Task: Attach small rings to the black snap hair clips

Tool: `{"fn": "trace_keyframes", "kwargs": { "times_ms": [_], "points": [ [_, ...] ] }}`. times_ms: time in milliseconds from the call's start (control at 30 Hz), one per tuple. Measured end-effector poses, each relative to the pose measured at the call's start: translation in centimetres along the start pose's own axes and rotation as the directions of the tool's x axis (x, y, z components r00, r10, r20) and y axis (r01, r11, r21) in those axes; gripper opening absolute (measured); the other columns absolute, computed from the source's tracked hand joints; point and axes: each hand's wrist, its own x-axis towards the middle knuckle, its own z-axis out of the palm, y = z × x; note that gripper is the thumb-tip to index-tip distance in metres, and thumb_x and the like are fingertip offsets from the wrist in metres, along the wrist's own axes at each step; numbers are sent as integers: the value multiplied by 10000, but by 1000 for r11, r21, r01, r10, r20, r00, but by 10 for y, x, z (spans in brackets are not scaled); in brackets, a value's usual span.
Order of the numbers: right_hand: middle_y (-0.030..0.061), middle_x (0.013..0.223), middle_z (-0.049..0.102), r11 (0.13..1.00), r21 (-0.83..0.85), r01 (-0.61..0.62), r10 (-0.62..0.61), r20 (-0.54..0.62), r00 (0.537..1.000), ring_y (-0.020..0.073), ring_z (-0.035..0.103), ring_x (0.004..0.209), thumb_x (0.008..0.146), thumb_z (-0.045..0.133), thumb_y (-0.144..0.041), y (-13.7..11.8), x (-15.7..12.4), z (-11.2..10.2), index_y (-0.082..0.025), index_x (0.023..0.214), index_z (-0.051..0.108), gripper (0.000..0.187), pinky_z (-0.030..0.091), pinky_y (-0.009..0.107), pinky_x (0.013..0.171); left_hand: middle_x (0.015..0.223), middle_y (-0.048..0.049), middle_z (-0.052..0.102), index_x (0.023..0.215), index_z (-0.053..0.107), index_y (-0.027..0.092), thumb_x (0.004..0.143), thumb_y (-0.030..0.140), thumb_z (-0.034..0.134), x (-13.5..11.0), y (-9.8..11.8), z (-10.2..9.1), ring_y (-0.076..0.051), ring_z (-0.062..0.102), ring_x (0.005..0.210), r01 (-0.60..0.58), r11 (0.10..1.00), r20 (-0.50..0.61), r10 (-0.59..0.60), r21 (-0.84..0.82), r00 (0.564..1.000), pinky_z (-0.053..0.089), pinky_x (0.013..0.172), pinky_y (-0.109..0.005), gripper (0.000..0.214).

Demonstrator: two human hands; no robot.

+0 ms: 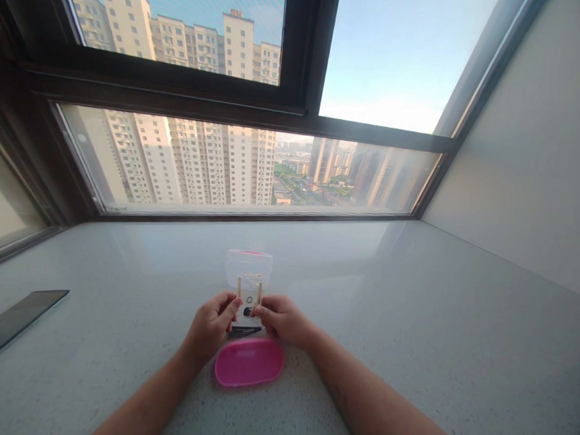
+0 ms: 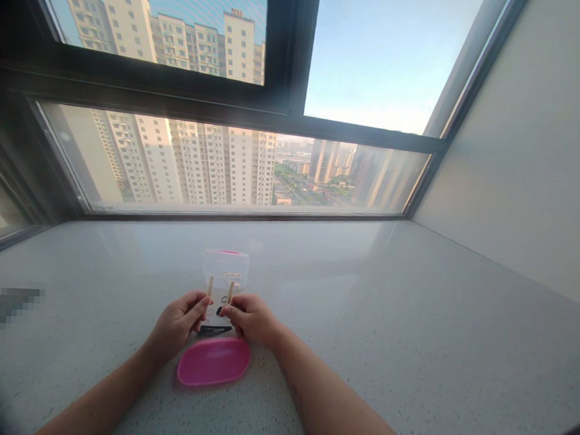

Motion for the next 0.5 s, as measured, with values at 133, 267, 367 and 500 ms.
{"fn": "trace_keyframes", "kwargs": {
  "times_ms": [133,267,367,500],
  "points": [
    [-74,440,380,1000,6,-2,2,-3,1000,48,333,348,759,526,-464,-3,0,1,-121,796,568,347,260,169,342,521,42,474,688,541,162,783,434,450,0,0,-1,-95,441,433,3,1000,24,-4,10,1000,347,439,-191,302],
    [-75,436,377,1000,3,-2,2,-6,1000,46,332,343,758,526,-467,-6,-1,2,-117,806,579,357,263,168,342,511,44,468,712,561,158,786,423,445,1,-3,-1,-96,436,428,1,1000,41,-2,14,999,342,437,-190,299],
    [-74,435,377,1000,-6,7,-7,-8,1000,45,333,346,765,515,-470,-4,-1,4,-114,811,583,365,260,167,346,509,41,470,719,577,155,783,425,443,0,-3,1,-100,437,431,-6,999,50,4,37,999,336,434,-189,308],
    [-68,439,388,999,-21,29,-30,-13,999,50,340,361,781,489,-476,-3,-1,5,-118,798,573,368,257,171,353,524,24,507,717,608,160,772,433,452,-4,6,4,-119,456,479,-58,991,72,50,117,996,343,464,-193,319]
  ]
}}
